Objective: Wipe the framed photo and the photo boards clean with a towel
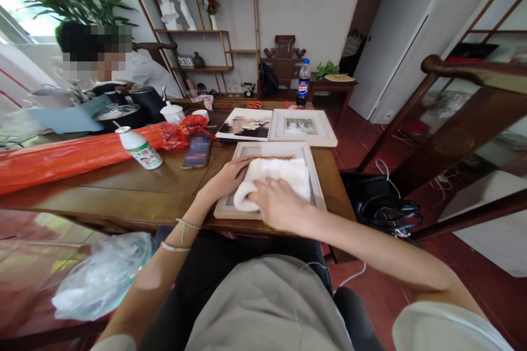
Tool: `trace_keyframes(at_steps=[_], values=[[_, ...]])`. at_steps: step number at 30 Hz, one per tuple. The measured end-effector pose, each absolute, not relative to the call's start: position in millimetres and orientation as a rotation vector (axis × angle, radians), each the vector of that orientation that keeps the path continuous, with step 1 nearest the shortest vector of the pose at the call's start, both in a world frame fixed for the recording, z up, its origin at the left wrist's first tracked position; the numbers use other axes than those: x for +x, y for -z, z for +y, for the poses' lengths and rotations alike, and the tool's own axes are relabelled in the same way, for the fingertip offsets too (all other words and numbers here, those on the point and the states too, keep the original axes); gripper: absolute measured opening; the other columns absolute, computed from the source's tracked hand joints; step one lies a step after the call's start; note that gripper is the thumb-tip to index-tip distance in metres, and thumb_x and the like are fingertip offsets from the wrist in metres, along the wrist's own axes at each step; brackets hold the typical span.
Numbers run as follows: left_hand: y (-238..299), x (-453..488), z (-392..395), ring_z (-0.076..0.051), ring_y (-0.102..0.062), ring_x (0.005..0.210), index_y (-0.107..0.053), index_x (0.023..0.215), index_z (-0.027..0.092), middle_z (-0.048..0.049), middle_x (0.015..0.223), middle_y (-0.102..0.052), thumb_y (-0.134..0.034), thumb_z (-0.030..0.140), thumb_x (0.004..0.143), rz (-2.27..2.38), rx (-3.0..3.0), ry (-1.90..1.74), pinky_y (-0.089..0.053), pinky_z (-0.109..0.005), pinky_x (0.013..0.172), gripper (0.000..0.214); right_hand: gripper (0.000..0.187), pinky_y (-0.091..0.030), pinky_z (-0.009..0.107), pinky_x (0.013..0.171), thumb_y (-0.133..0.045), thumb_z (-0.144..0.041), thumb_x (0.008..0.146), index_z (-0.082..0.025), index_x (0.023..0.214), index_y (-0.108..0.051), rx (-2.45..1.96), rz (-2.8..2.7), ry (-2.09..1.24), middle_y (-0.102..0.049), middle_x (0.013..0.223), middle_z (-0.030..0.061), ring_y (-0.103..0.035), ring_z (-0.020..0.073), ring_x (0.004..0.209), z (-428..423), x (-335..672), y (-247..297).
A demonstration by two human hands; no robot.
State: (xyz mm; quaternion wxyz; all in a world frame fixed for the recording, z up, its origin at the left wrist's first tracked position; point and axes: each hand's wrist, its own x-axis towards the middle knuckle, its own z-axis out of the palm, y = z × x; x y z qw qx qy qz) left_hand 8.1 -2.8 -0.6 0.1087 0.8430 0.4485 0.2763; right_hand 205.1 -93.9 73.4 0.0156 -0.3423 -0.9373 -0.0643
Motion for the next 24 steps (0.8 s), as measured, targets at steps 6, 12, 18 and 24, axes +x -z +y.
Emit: trace_keyframes(at_steps=[6, 12, 18, 24], values=[[-1.4, 9.2, -5.6, -0.024, -0.048, 0.125, -0.053, 0.127, 0.017, -0.0103, 0.136, -0.051, -0.039, 0.019, 0.090, 1.364, 2.450, -0.816, -0.039, -0.042, 0.105, 0.039, 0.029, -0.039, 0.033, 0.063, -0.049, -0.014, 0.076, -0.018, 0.101, -0.062, -1.091, -2.929, 0.162, -0.061, 0.092, 0.0106, -0.056, 0.0243, 0.081, -134.4, 187.1, -85.6], [-3.5, 8.9, -2.5, -0.022, -0.048, 0.125, -0.055, 0.125, 0.014, -0.0113, 0.135, -0.052, -0.038, 0.017, 0.091, 1.336, 2.460, -0.789, -0.040, -0.040, 0.105, 0.038, 0.021, -0.038, 0.037, 0.064, -0.044, -0.011, 0.081, -0.016, 0.093, -0.060, -1.180, -2.793, 0.389, -0.060, 0.095, 0.0165, -0.053, 0.0271, 0.085, -145.4, 151.2, -66.6], [1.4, 7.9, -1.1, -0.023, -0.049, 0.124, -0.055, 0.124, 0.016, -0.0112, 0.134, -0.053, -0.040, 0.017, 0.090, 1.344, 2.441, -0.840, -0.040, -0.043, 0.105, 0.038, 0.021, -0.037, 0.037, 0.063, -0.042, -0.011, 0.085, -0.018, 0.087, -0.062, -1.234, -2.791, 0.385, -0.059, 0.089, 0.0135, -0.052, 0.0253, 0.082, -145.3, 146.3, -62.0], [4.2, 6.7, -2.0, -0.024, -0.049, 0.124, -0.056, 0.124, 0.016, -0.0108, 0.135, -0.052, -0.040, 0.019, 0.089, 1.322, 2.461, -0.861, -0.040, -0.043, 0.105, 0.039, 0.026, -0.037, 0.036, 0.064, -0.049, -0.007, 0.075, -0.018, 0.092, -0.065, -1.338, -2.831, 0.433, -0.060, 0.088, 0.0129, -0.053, 0.0266, 0.082, -143.9, 211.4, -72.8]])
